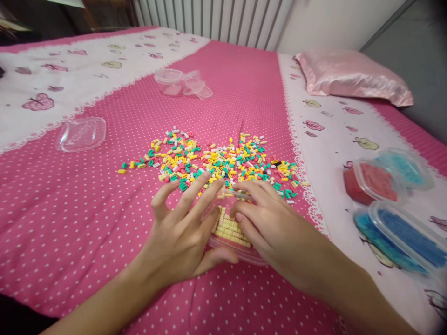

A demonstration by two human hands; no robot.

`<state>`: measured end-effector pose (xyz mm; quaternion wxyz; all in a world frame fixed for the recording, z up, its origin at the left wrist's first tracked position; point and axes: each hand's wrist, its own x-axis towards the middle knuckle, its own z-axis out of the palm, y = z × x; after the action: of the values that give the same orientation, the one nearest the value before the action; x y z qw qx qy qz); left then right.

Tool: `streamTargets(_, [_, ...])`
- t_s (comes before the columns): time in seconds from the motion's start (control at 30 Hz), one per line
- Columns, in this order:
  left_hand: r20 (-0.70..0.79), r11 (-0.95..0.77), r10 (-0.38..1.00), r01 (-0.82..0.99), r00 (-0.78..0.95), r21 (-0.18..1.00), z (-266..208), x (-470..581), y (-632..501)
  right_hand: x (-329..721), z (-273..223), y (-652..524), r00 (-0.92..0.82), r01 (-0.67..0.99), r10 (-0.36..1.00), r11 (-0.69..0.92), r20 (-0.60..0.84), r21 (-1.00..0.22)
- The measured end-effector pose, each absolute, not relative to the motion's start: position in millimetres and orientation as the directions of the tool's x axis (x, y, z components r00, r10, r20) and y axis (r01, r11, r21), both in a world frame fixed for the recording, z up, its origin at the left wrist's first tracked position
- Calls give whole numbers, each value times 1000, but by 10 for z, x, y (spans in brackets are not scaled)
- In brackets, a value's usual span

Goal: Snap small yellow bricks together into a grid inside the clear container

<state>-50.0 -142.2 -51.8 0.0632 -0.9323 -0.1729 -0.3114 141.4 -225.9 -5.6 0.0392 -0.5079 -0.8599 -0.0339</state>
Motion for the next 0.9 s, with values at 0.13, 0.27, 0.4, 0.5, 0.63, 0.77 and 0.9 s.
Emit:
streamTargets(0.13, [601, -935, 282, 356, 748, -4, -520, -504, -1422, 1415, -84, -2262, -466, 884, 879, 466, 105, 24])
streamTargets(0.27, [606, -938, 273, 348, 747, -6, -522, -508, -1429, 1417, -95, -2256, -461, 887, 882, 462, 98, 5])
streamTargets(0.4, [609, -938, 271, 345, 745, -4, -516, -500, -1430, 1422, -96, -2261, -447, 894, 888, 449, 103, 13])
streamTargets(0.5, [613, -938, 267, 346, 744, -11, -518, -502, -1430, 1429, -89, -2271, -446, 894, 889, 448, 102, 5])
streamTargets(0.63, [614, -937, 268, 349, 742, -12, -530, -505, -1432, 1426, -88, -2273, -449, 892, 889, 452, 86, -11])
streamTargets(0.77, [611, -938, 270, 346, 744, -7, -526, -498, -1434, 1413, -91, -2259, -451, 888, 889, 456, 79, -56])
streamTargets(0.9, [613, -933, 283, 359, 738, -1, -494, -512, -1448, 1485, 9, -2249, -295, 912, 947, 319, 128, -258])
